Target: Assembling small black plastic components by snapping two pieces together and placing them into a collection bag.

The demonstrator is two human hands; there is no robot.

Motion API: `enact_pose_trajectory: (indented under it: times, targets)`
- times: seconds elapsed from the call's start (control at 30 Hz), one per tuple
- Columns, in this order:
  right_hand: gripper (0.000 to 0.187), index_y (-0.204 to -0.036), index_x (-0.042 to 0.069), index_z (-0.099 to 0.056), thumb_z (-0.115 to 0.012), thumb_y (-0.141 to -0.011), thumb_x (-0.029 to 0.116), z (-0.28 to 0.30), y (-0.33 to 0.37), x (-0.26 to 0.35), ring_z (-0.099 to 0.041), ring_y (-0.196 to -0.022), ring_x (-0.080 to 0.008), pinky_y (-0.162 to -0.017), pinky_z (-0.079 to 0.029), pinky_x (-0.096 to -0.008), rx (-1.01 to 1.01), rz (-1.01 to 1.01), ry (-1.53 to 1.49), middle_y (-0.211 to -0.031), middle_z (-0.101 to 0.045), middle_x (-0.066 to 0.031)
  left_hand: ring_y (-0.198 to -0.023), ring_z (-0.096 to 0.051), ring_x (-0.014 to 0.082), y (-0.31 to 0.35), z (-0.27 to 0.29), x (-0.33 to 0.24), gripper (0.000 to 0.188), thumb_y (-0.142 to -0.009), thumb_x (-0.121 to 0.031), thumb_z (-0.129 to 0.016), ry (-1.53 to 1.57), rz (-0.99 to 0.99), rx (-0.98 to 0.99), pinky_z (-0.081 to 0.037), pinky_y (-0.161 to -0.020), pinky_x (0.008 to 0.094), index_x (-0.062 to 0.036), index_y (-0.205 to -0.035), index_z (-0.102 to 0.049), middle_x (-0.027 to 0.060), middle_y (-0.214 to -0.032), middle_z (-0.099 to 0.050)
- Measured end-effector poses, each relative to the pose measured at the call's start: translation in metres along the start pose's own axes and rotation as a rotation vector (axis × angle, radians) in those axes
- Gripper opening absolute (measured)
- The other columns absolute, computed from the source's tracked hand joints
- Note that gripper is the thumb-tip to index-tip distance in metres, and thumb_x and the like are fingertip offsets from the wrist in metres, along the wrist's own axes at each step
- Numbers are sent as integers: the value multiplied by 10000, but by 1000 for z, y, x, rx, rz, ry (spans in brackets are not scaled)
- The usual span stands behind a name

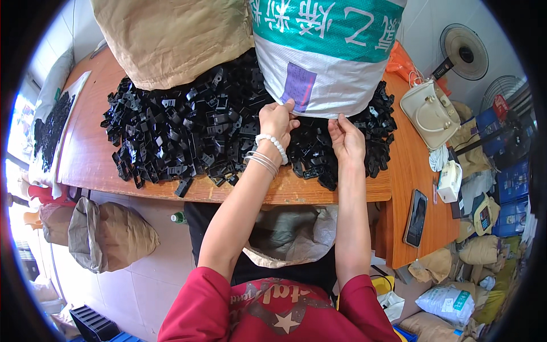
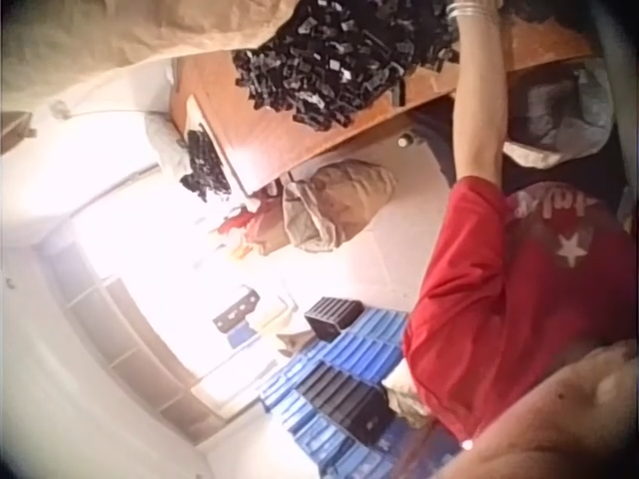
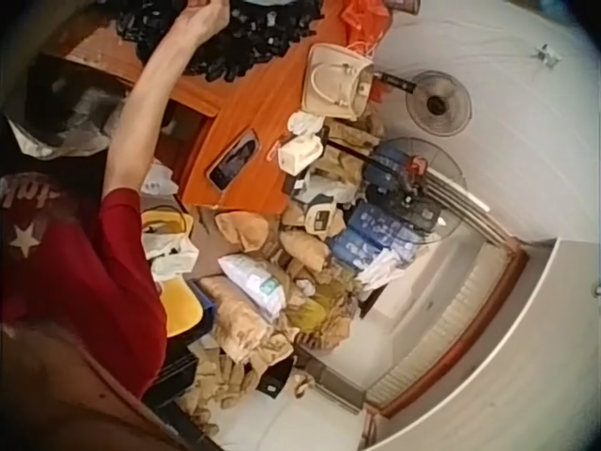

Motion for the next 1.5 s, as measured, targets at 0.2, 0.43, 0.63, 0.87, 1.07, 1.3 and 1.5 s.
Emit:
enact_pose_trajectory:
  times: [0.2,0.43,0.63,0.87,1.07,1.3,1.5]
  targets:
    - [127,-928,-99,-566,-579,-912,26,0,10,1,-673,-733,-253,-658,-608,-312,22,22,13,-824,-602,-142,-495,-460,112,8,3,1,133,-906,-60,-597,-11,-17,-3,-408,-408,231,29,-813,-566,51,-691,-546]
    - [121,-921,-99,-558,-561,-920,22,-1,23,2,-679,-733,-254,-663,-611,-315,8,18,43,-833,-615,-162,-495,-462,111,15,8,3,124,-902,-53,-597,12,-16,7,-398,-405,230,35,-818,-569,56,-695,-554]
    - [146,-934,-95,-571,-540,-919,47,6,19,-8,-685,-711,-284,-651,-595,-365,31,23,38,-838,-652,-189,-433,-431,127,11,15,7,128,-870,-68,-626,-74,-32,-24,-360,-399,258,-6,-773,-573,48,-675,-551]
    - [149,-957,-90,-554,-511,-947,52,-2,33,2,-689,-806,-280,-745,-598,-341,95,33,21,-879,-646,-197,-689,-578,186,-6,28,8,100,-880,-36,-609,18,140,95,-473,-557,263,36,-926,-555,101,-813,-591]
    - [335,-1179,-172,-487,-515,-948,69,9,56,13,-663,-955,-358,-843,-572,-380,161,114,80,-1069,-609,-289,-978,-614,297,15,34,-4,208,-907,13,-522,181,109,166,-551,-897,362,147,-1063,-497,205,-1037,-595]
    - [178,-1043,-23,-604,-519,-972,116,61,121,38,-619,-696,-117,-620,-499,-221,56,345,686,-886,-648,-78,-1073,-615,306,74,49,-28,344,-919,-3,-500,-126,-149,227,-502,-939,360,148,-1227,-468,240,-1153,-601]
    - [191,-930,2,-620,-716,-765,2,57,154,13,-613,-804,-265,-662,-505,-335,206,905,1408,-929,-597,-111,-680,-600,85,144,122,9,98,-913,-30,-578,-650,-151,287,-489,-577,211,42,-962,-624,52,-794,-644]
Point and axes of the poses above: each hand's wrist, its own y-axis away from the middle knuckle, its own z-axis out of the back of the hand, x = y × z, the point moved 4 cm from there along -y, towards the middle knuckle
